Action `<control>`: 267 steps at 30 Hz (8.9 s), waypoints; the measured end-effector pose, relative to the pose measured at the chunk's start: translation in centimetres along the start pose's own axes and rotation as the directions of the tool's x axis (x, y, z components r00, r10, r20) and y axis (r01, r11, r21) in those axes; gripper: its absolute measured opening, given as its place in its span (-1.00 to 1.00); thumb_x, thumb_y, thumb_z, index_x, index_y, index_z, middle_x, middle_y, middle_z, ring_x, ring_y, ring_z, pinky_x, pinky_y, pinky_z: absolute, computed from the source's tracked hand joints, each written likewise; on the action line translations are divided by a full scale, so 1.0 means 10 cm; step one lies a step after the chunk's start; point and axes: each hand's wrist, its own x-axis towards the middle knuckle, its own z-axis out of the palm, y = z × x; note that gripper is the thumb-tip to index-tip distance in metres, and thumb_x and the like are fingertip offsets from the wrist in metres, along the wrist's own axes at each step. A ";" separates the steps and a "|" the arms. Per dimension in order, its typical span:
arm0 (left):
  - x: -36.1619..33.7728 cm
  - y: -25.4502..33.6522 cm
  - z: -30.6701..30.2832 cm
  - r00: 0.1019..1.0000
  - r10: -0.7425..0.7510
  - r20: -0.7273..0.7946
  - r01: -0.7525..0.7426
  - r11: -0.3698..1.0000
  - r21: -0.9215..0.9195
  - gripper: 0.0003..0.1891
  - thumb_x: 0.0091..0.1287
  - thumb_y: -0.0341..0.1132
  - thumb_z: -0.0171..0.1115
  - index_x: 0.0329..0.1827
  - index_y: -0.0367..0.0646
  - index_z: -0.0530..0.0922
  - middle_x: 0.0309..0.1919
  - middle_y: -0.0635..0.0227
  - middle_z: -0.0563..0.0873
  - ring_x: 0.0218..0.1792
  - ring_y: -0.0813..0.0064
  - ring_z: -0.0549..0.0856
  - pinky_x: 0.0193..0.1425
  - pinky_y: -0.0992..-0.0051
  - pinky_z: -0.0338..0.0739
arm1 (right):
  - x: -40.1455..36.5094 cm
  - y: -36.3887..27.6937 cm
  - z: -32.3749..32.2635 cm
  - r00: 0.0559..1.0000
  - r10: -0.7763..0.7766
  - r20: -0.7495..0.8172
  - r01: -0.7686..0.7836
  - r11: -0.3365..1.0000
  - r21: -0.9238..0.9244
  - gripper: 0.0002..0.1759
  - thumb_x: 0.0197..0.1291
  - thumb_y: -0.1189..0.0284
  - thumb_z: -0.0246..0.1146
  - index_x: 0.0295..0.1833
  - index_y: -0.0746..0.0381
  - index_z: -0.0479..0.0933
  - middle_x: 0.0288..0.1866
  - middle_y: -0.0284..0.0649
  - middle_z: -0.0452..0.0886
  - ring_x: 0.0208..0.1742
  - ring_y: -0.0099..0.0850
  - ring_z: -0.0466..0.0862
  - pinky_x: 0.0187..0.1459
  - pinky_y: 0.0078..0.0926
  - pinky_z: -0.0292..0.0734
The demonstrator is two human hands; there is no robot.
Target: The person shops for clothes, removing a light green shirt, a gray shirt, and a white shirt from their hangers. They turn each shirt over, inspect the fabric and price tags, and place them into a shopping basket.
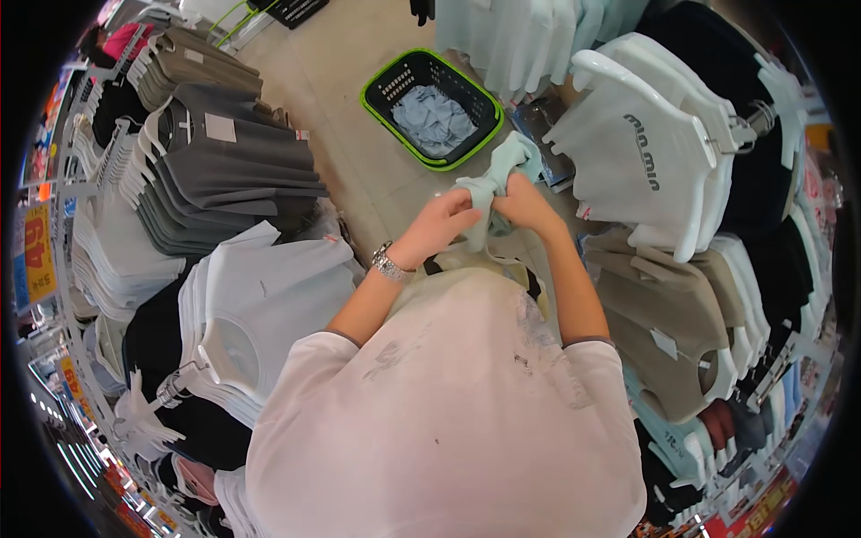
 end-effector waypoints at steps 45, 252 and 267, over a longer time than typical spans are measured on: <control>-1.36 -3.09 -1.51 0.460 -0.455 -0.763 0.704 0.710 0.001 -0.63 0.10 -0.09 0.07 -0.26 -0.22 0.62 -0.27 0.05 0.66 -0.18 0.12 0.63 -0.07 0.30 0.48 | -0.10 3.32 1.05 0.809 0.521 0.273 -0.499 0.854 -0.150 -0.75 -0.04 0.37 0.14 -0.49 0.36 0.56 -0.55 -0.11 0.60 -0.56 -0.34 0.59 -0.50 -0.38 0.44; -1.49 0.84 -1.00 -0.062 -0.080 -0.995 -0.869 0.495 0.015 -0.77 0.11 -0.42 0.19 -0.19 -0.35 0.53 -0.30 0.26 0.65 -0.29 0.54 0.62 -0.17 0.56 0.50 | 1.81 -2.53 1.86 0.107 -0.140 0.984 -0.655 0.735 0.176 -0.86 0.15 0.42 0.16 -0.39 0.26 0.45 -0.45 -0.44 0.49 -0.42 -0.72 0.43 -0.38 -0.75 0.35; -2.00 0.64 -0.89 -0.265 -0.026 -0.964 -0.532 0.838 0.124 -0.83 0.16 -0.42 0.22 -0.22 -0.28 0.55 -0.41 0.43 0.62 -0.39 0.72 0.55 -0.30 0.67 0.44 | 2.69 -2.27 2.10 -0.240 0.069 0.968 0.213 0.977 -0.017 -0.35 -0.14 0.28 0.40 0.08 0.37 0.42 0.01 -0.24 0.51 0.04 -0.48 0.46 0.10 -0.57 0.31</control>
